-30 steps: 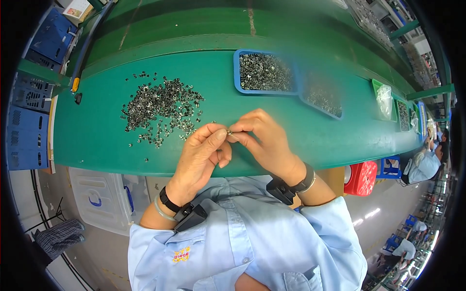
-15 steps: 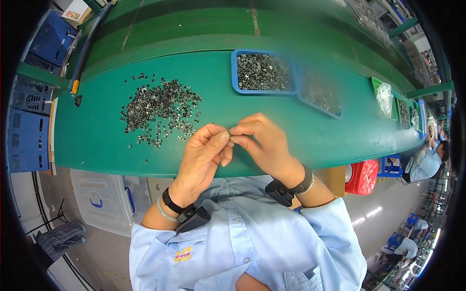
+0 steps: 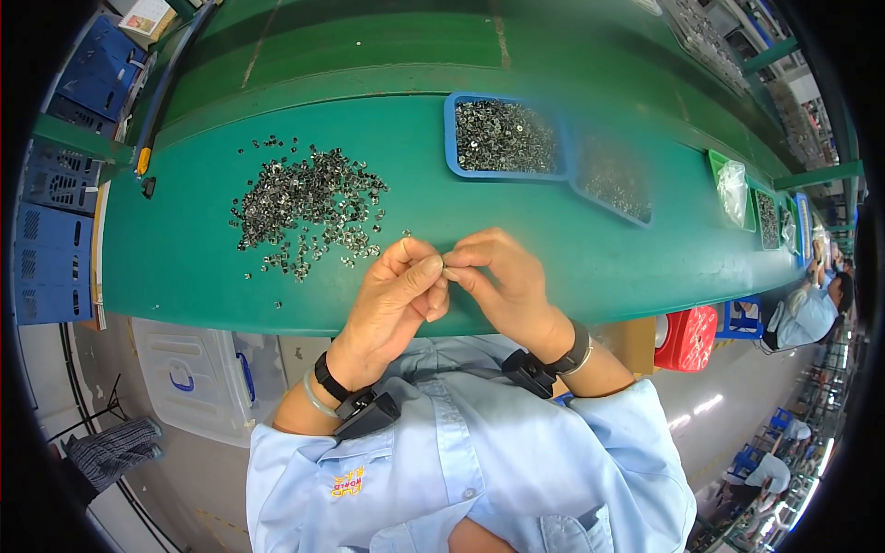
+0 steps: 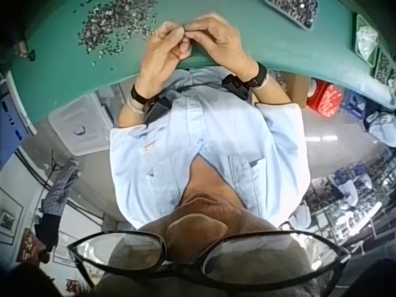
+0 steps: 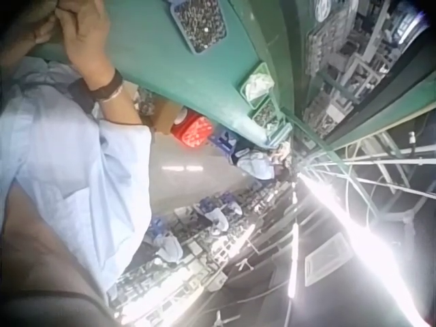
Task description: The person picks up small metal components from a pile on the table and from a blue tray, fits them together by hand, and places the assembled pieces into a second blue tray.
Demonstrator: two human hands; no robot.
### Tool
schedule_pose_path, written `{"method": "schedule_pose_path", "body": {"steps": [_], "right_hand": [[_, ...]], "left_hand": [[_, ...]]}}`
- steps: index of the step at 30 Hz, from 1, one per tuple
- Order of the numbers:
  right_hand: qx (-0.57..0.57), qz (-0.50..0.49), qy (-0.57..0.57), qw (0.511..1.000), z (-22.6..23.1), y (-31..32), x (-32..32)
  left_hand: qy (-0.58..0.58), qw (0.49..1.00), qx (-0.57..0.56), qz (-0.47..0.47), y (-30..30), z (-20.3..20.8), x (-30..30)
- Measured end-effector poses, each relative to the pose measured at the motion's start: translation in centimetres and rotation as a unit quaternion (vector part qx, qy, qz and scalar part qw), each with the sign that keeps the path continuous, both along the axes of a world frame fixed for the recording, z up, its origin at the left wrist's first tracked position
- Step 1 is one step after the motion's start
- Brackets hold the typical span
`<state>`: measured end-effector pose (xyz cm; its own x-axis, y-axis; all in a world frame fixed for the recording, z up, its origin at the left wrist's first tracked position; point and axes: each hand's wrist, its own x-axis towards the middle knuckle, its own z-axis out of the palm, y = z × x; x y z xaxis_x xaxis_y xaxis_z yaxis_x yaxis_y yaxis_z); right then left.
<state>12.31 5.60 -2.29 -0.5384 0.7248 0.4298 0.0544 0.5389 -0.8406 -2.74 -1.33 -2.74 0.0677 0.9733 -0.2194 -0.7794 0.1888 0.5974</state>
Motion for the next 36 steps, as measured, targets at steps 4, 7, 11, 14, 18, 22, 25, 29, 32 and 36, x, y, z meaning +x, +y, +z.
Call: {"method": "schedule_pose_path", "body": {"steps": [4,7,11,14,18,22,25,29,32,36], "right_hand": [[0.085,-0.011,-0.055,0.995,0.0,0.5,0.1],[0.028,-0.006,-0.006,1.000,0.5,0.5,0.1],[-0.037,0.011,0.055,0.998,0.6,0.4,0.0],[-0.045,0.022,0.064,0.997,0.7,0.1,0.0],[-0.025,0.032,0.061,0.997,0.9,0.2,-0.1],[-0.003,0.037,0.048,0.998,1.3,0.2,-0.1],[0.008,0.040,0.039,0.998,1.8,0.3,-0.2],[0.024,0.047,0.026,0.998,2.0,0.5,-0.1],[0.034,0.054,0.019,0.998,2.0,0.6,0.0],[0.056,0.055,-0.009,0.997,1.6,0.8,0.1]], "left_hand": [[0.047,0.999,-0.019,0.001,0.0,0.5,-0.1],[0.085,0.996,-0.031,0.015,-0.1,1.2,0.0],[-0.020,1.000,-0.019,0.001,-0.2,1.4,0.2],[-0.065,0.998,0.017,-0.021,-0.3,0.9,0.5],[-0.096,0.995,0.030,-0.026,-0.4,0.4,0.6],[-0.093,0.995,0.036,-0.022,-0.4,0.6,0.6],[-0.084,0.995,0.040,-0.028,-0.4,0.8,0.5],[-0.061,0.997,0.039,-0.034,-0.4,1.2,0.2],[-0.030,0.998,0.028,-0.044,-0.4,1.5,-0.3],[0.012,0.998,0.009,-0.065,-0.2,1.6,-0.9]]}}
